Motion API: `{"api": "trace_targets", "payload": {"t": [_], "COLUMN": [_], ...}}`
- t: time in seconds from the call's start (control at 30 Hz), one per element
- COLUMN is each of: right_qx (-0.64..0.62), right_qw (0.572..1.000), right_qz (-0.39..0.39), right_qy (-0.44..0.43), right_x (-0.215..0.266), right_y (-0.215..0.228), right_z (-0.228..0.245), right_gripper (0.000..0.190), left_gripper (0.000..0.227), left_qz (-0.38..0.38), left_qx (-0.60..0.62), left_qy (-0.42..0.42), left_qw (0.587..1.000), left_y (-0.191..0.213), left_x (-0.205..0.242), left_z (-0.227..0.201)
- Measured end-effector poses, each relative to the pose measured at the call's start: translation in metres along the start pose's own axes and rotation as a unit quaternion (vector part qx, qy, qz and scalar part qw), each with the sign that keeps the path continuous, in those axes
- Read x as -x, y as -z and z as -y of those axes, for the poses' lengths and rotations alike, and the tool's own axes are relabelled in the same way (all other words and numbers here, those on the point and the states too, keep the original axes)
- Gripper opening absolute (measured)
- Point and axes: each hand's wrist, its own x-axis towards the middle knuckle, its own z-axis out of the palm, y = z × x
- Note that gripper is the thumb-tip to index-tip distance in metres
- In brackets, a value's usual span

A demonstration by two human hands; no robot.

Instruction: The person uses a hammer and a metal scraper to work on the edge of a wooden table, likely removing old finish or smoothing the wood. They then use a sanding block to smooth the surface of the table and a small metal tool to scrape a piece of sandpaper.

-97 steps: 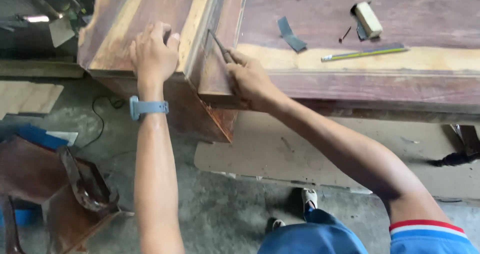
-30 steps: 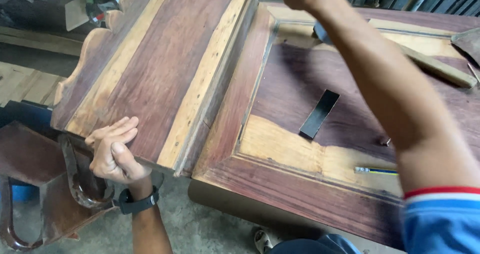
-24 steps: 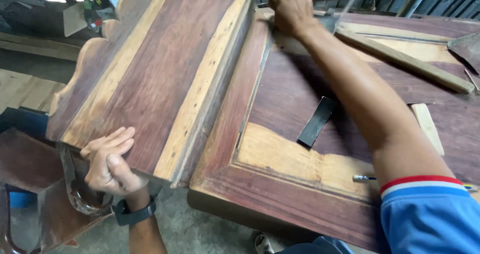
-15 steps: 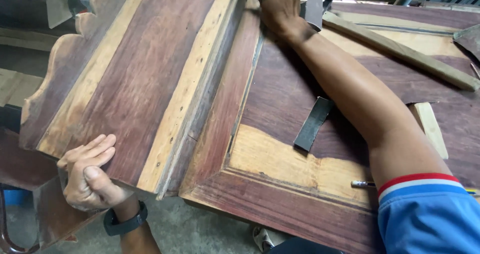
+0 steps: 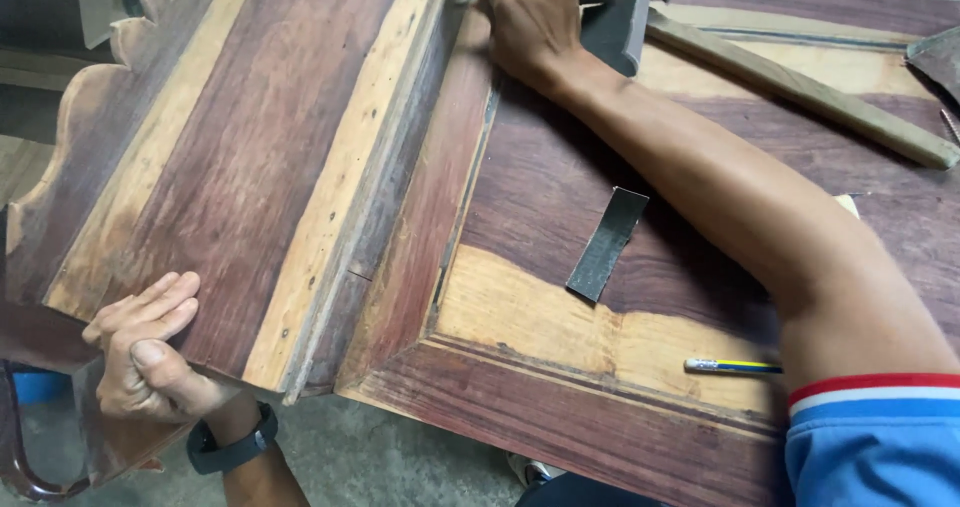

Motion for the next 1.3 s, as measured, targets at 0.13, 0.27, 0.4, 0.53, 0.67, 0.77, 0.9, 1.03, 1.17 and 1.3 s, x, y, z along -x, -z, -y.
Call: {"api": "trace_targets", "payload": {"t": [0.13, 0.27, 0.4, 0.53, 0.67, 0.77, 0.9, 1.03, 1.17, 1.3], "right_qx": [0.045, 0.028, 0.0, -0.03, 0.002, 0.005, -0.014, -0.017, -0.027, 0.003], "right_qw": [0.997, 0.999, 0.998, 0.999, 0.999, 0.998, 0.996, 0.996, 0.999, 0.999], "right_qz": [-0.045, -0.017, -0.049, 0.001, -0.021, -0.05, -0.068, -0.037, -0.016, 0.002], "right_qy": [-0.046, -0.041, 0.041, 0.043, -0.04, -0.033, 0.061, 0.081, -0.033, -0.044], "right_x": [-0.001, -0.004, 0.0, 0.001, -0.004, -0.007, -0.004, 0.0, -0.006, -0.008], "right_y": [-0.021, -0.01, 0.019, 0.022, 0.0, 0.003, 0.035, 0.034, 0.013, 0.008], "right_z": [-0.005, 0.001, 0.009, 0.012, 0.008, 0.007, 0.015, 0.02, 0.01, 0.01], "right_gripper": [0.041, 0.038, 0.026, 0.019, 0.021, 0.025, 0.018, 0.02, 0.014, 0.036], "left_gripper": [0.06, 0.049, 0.049, 0.051, 0.052, 0.048, 0.049, 0.049, 0.049, 0.051], "left_qz": [0.05, -0.013, -0.012, -0.007, -0.018, -0.023, 0.001, 0.016, -0.007, -0.007], "left_qx": [-0.018, -0.009, 0.004, -0.007, -0.013, -0.008, -0.015, -0.022, -0.014, -0.013], "left_qy": [-0.003, 0.008, -0.001, -0.009, 0.007, -0.003, -0.014, -0.013, -0.001, -0.015], "left_qw": [0.999, 1.0, 1.0, 1.0, 1.0, 1.0, 1.0, 1.0, 1.0, 1.0], "left_y": [0.008, -0.001, 0.0, -0.001, -0.005, -0.005, -0.001, 0.001, -0.007, -0.003], "left_x": [-0.003, -0.001, -0.002, -0.003, -0.007, -0.007, -0.007, -0.005, -0.01, -0.006], "left_z": [-0.002, 0.0, 0.003, -0.002, -0.012, -0.009, -0.007, -0.008, -0.014, -0.003]}}
